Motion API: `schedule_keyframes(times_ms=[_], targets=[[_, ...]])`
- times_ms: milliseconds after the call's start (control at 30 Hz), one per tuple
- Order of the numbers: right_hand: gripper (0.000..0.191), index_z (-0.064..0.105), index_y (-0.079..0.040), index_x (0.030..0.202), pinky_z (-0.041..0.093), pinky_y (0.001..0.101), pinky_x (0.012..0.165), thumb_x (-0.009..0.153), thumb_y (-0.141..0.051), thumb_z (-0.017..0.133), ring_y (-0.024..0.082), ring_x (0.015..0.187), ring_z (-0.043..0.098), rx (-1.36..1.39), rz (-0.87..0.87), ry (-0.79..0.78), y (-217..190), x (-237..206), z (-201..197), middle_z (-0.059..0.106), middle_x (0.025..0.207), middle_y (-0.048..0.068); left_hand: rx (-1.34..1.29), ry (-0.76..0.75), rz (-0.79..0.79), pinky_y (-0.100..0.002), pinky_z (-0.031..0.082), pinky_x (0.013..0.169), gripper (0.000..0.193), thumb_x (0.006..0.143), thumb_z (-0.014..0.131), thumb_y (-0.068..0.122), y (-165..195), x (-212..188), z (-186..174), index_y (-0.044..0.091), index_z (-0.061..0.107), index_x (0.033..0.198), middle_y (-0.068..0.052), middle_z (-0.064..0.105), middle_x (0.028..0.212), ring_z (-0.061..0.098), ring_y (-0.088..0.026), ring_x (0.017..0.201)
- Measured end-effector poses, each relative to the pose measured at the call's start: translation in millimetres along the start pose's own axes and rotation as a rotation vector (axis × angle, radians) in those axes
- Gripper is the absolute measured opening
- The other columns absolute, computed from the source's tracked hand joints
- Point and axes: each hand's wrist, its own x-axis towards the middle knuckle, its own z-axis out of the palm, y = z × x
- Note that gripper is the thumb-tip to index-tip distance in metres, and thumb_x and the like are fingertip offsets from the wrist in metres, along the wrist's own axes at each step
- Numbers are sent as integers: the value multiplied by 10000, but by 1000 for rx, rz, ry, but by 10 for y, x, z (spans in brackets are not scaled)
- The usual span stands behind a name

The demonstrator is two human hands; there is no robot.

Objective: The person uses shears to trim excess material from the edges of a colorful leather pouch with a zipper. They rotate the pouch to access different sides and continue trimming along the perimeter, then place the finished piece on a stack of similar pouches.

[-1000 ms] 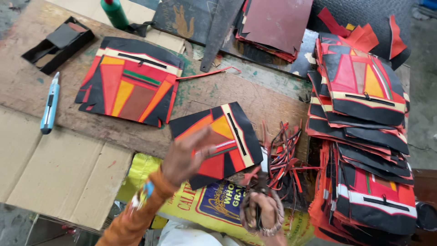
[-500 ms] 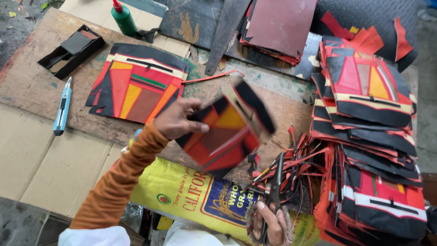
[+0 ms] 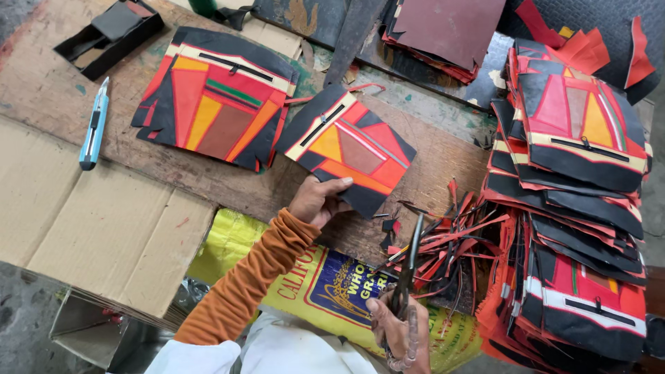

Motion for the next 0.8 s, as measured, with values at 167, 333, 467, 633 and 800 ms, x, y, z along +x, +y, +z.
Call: schedule_keyframes(times_ms=[167, 333, 467, 633, 800], targets=[[380, 608, 16, 690, 370, 285, 348, 871, -287, 752, 129, 355, 510, -18, 6, -50, 48, -7, 30, 602, 502, 88, -57, -84, -35, -469, 658, 863, 345, 952, 655, 50, -65, 45, -51, -94, 602, 1261, -205, 714, 1182, 736, -299, 1044], [427, 584, 6, 674, 378, 281, 356, 903, -330, 714, 135, 358, 522, -34, -30, -27, 60, -57, 120, 590, 492, 83, -74, -141, 54, -541, 646, 878, 375, 968, 624, -26, -202, 49, -92, -85, 540, 1328, -233, 692, 1206, 709, -360, 1080], [460, 566, 1, 669, 356, 292, 383, 930, -364, 664, 149, 383, 497, -25, -26, -35, 72, -71, 137, 570, 503, 90, -104, -158, 164, -522, 654, 842, 440, 953, 623, -46, -288, 66, -97, -19, 491, 1372, -201, 671, 1234, 710, -341, 1080], [391, 578, -6, 862, 411, 304, 544, 977, -379, 557, 149, 575, 539, 145, -42, -159, 157, -40, 97, 549, 664, 71, -78, -66, 262, -436, 666, 797, 413, 961, 643, -48, -370, -5, 27, -26, 513, 1352, -187, 670, 1225, 717, -308, 1050], [365, 589, -9, 1023, 394, 306, 604, 917, -356, 551, 146, 658, 545, 50, -147, -150, 162, 8, 99, 572, 751, 49, -66, -10, 348, -364, 671, 783, 428, 938, 670, -40, -473, -217, 299, 2, 530, 1340, -134, 677, 1212, 727, -238, 1024]])
